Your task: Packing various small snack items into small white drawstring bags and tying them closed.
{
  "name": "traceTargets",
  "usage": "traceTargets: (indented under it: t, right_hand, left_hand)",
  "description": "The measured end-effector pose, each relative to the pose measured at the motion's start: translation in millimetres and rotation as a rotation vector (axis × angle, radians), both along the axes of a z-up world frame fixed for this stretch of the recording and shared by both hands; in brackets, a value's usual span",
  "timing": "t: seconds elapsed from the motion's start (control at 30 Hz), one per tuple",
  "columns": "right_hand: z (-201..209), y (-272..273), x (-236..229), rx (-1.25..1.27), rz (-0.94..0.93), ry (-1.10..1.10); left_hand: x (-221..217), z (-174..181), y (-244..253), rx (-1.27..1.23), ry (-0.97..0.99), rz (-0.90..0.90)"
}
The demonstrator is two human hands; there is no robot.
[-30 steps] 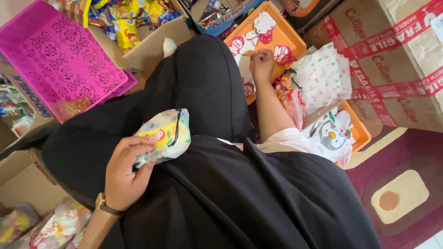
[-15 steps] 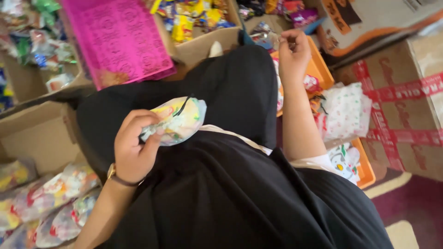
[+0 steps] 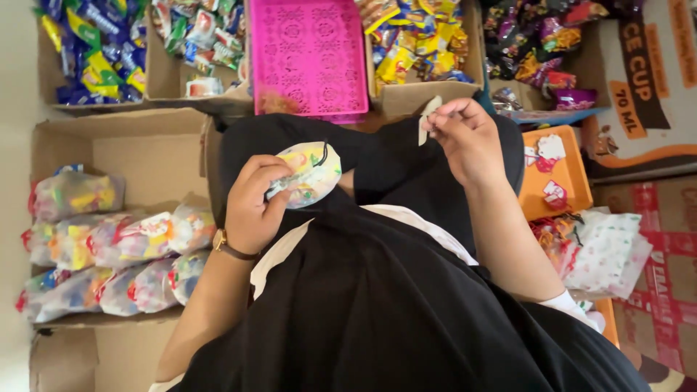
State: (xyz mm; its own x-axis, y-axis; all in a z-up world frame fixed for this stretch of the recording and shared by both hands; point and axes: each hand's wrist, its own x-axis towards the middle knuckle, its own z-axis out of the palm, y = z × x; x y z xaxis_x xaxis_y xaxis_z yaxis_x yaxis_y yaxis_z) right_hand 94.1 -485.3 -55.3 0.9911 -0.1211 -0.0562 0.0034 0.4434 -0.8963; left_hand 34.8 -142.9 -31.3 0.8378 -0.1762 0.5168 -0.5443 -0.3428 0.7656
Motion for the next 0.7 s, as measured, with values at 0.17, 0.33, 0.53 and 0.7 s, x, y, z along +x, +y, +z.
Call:
traceTargets:
  t: [0.17,0.33,0.53,0.7]
  right_hand:
    - [-1,44,-9,-0.132,0.281,-0.022]
    - [17,93,-24,-0.281,0.546,-0.083]
    - [4,108,-33,-0.474,0.619,-0.118]
    - [5,109,-35,-0.687,0.676,-0.182]
  left_hand:
    - [-3,-8,32,0.180,0.030,0.019]
    - [-4,-16,35,0.263,0.040,-0.044]
    - [-10,-35,34,0.253,0.114,-0.081]
    - [-15,-44,33,0.240,0.189,-0.108]
